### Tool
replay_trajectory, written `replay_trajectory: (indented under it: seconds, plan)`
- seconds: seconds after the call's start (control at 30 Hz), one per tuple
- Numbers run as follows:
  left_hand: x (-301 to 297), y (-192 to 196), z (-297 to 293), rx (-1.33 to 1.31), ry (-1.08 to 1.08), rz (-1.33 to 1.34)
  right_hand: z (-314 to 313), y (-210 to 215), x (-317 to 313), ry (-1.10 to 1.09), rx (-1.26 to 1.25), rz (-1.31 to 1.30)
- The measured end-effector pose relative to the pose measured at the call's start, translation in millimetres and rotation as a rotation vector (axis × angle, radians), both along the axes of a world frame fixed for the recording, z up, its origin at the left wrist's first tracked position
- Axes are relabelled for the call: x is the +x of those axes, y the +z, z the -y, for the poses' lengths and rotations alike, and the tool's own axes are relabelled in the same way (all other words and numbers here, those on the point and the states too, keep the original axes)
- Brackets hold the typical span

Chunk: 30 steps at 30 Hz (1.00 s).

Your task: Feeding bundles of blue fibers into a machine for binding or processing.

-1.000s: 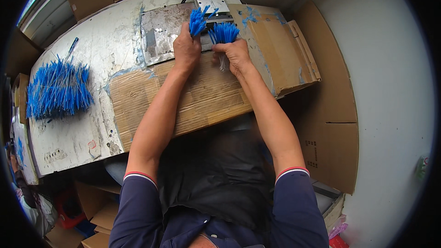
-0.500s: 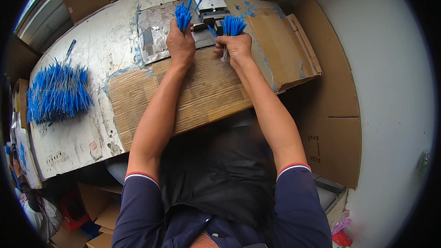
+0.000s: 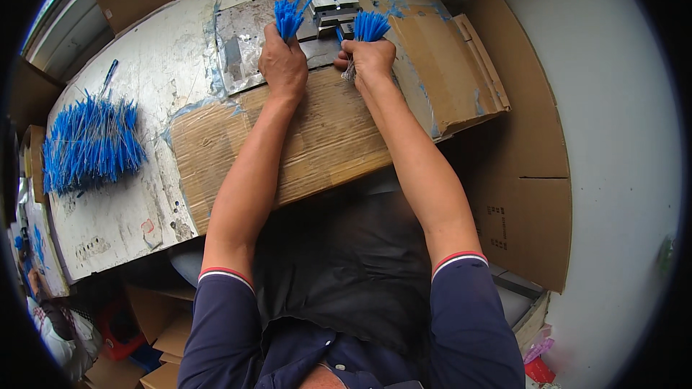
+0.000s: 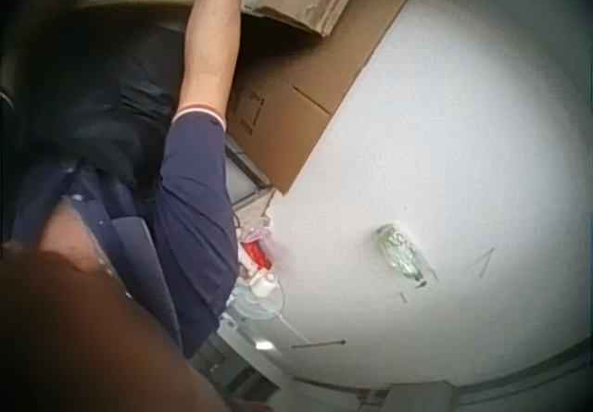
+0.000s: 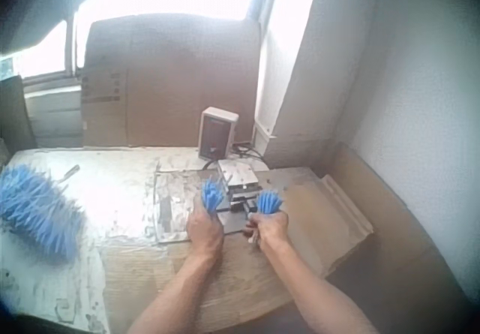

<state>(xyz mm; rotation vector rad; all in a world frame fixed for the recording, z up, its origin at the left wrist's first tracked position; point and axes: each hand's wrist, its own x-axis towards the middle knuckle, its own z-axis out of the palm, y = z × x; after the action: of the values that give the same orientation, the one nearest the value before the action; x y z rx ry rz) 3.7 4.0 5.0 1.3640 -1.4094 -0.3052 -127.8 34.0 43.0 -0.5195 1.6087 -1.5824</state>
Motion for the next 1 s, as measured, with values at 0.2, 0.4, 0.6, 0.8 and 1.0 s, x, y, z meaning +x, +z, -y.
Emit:
replay_trajectory:
  seconds: [0.2,0.4,0.6,0.8,1.0]
  plan:
    - [-2,-3,-1,-0.009,-0.149,0.053,-3,-5,-15,0.07,-0.043,0.12]
    - [2,-7,2,-0.012,-0.21,0.074,-13,-7,-23,0.168,-0.109,0.174]
    - [0,-3,0,-0.013,-0.231,0.098,-16,-4,-23,0.193,-0.117,0.155]
    - [-1,0,-3,-0.012,-0.244,0.119,-21,-7,-30,0.294,-0.119,0.22]
    - [1,-3,-3,-0.044,-0.281,0.197,-23,-6,-28,0.3,-0.101,0.177]
